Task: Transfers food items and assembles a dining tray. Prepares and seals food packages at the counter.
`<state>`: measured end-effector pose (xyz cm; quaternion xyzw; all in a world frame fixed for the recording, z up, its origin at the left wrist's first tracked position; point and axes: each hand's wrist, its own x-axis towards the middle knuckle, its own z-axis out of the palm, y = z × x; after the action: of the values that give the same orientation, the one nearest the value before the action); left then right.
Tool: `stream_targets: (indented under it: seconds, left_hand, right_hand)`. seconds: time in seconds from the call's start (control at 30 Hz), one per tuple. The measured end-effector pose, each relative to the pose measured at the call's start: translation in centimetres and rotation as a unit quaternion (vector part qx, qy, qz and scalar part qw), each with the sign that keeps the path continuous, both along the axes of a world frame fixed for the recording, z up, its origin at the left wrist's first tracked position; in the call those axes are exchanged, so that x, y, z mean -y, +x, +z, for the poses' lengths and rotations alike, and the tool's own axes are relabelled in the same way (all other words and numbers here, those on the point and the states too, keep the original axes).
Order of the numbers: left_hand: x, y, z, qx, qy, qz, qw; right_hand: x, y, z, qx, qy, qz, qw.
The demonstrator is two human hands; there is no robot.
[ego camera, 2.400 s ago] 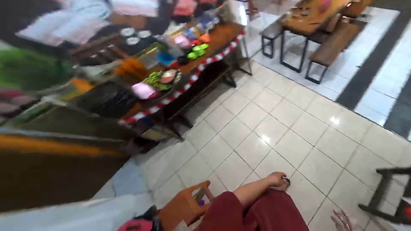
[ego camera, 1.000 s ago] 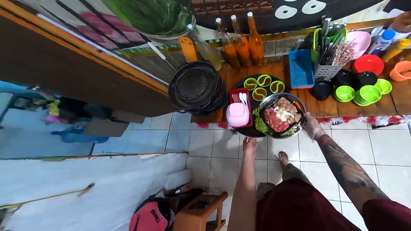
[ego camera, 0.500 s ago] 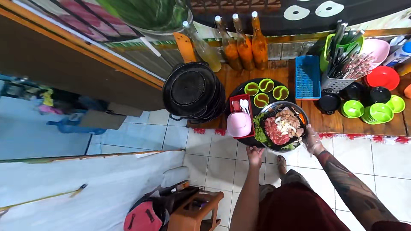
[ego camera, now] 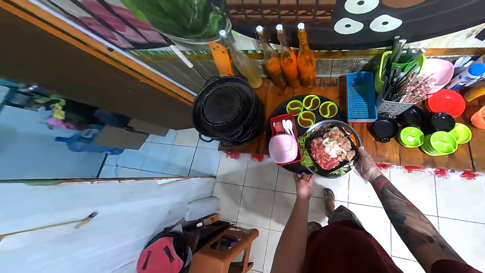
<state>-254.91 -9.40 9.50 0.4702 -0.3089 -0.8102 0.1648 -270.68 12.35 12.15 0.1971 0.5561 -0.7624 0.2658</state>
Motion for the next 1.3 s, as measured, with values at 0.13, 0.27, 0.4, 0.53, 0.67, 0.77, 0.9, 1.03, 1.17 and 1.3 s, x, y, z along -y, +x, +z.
stream_targets:
  seconds: [0.13,0.27,0.4,0.53,0.67,0.77,0.9,1.03,1.17,1.3]
  left_hand:
    - [-0.1,-0.1,0.0,0.0,-0.001,0.008,1.0]
    - [0.3,-0.2,0.6,-0.007,0.021,0.001,1.0]
    - [1.7,1.6,1.7,0.023,0.045,-0.081,0.995]
    - [2.4,10.2,1.5,0.021,0.001,-0.139,0.99]
    - [0.5,26.1,1.2,0.051,-0.059,-0.112,0.991]
    - [-3.2,40.8,1.1,0.103,-0.087,-0.064,0.989]
    - [-10.6,58.7,0.9,0.154,-0.127,0.026,0.98]
    - [-16.8,71.0,4.8,0.148,-0.227,0.095,0.958]
    - [-21.0,83.6,8.7,0.2,-0.32,0.182,0.908]
    - [-24.6,96.5,9.3,0.242,-0.351,0.275,0.862]
  right_hand:
    - [0.1,-0.1,0.1,0.0,0.002,0.009,1.0]
    - [0.4,-0.3,-0.1,-0.005,0.005,0.013,1.0]
    - [-0.4,1.3,0.6,-0.038,-0.031,0.017,0.999]
    - [-3.3,6.0,0.3,-0.005,-0.014,-0.044,0.999]
    - [-4.4,14.9,-1.6,0.032,0.033,-0.003,0.999]
    - [-0.7,25.7,-1.6,0.068,0.098,0.185,0.976]
    - [5.4,44.4,0.1,0.028,0.07,0.581,0.81]
    - [7.4,63.1,3.5,-0.241,-0.074,0.9,0.356]
    - [9.0,78.8,7.2,-0.327,-0.198,0.911,0.154]
    - [10.1,93.0,9.9,-0.211,-0.162,0.961,0.074]
